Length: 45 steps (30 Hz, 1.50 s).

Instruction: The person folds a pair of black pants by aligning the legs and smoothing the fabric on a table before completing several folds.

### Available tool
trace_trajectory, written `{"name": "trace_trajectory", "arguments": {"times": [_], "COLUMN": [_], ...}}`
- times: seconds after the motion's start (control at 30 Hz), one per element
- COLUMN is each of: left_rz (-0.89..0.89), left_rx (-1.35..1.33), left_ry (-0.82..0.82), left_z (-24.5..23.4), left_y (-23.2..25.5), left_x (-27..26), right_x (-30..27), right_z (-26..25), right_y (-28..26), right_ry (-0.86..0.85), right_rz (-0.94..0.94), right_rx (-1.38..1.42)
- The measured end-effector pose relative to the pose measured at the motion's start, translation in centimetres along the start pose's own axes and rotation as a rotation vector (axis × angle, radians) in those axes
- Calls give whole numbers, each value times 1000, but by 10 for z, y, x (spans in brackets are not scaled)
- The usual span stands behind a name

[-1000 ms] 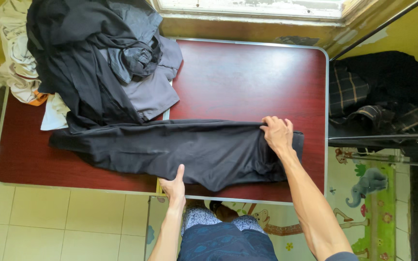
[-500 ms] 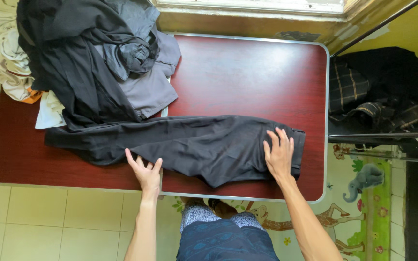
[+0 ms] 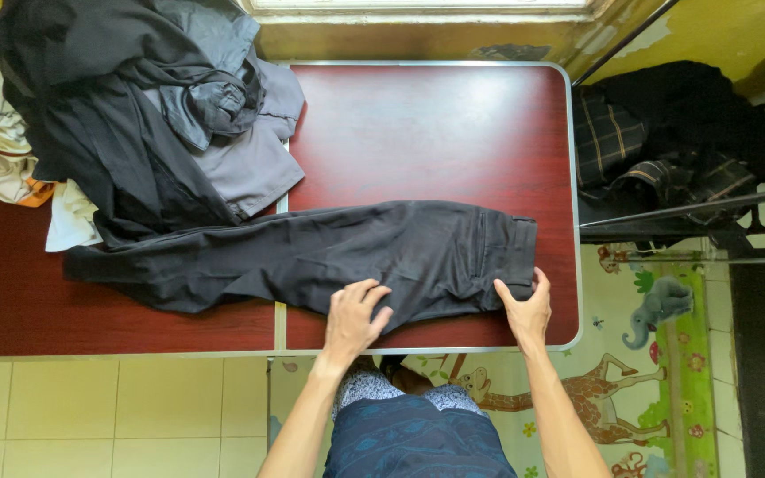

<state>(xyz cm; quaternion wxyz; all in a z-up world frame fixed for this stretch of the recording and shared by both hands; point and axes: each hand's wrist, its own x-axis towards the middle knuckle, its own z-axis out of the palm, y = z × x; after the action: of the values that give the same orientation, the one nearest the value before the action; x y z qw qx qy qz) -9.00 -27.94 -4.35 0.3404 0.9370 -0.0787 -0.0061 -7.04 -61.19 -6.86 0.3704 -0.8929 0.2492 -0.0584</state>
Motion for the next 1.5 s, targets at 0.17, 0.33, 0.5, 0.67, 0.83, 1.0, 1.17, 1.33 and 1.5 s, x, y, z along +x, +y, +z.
{"name": "trace_trajectory", "arguments": {"times": [0.17,0.33,0.5,0.67,0.83,1.0,1.17,1.33,1.5], "left_rz": [97,66,134,154,97,64,157,139,218], "left_rx": [169,280,84,102,162,286,389,417,377], "left_ry": [-173,-169,-161,-144,-64,-2,33,-34,8], "left_z": [-12,9,15,10,30,38,33,40,47], "left_y": [16,-9,-19,-15,-14,-21,-13,-11,-12], "left_x": [2,-23,-38,-37,-28,-24,-26,-23,-40], "right_x": [19,38,8,-64,-100,-78,-39,-25,-39], "right_z": [-16,-3,4,20,46,32,14,15,-1], "right_y": [-3,21,9,-19,-39,-33,-9,4,10], "right_ry": [-296,-118,180,-53,-306,-189,-10,-43,-74], "right_rz": [279,213,10,-494,-759,-760,-767,-807,-769], "right_rx": [27,407,249,-145,-138,-353,-572,-542,-536]}}
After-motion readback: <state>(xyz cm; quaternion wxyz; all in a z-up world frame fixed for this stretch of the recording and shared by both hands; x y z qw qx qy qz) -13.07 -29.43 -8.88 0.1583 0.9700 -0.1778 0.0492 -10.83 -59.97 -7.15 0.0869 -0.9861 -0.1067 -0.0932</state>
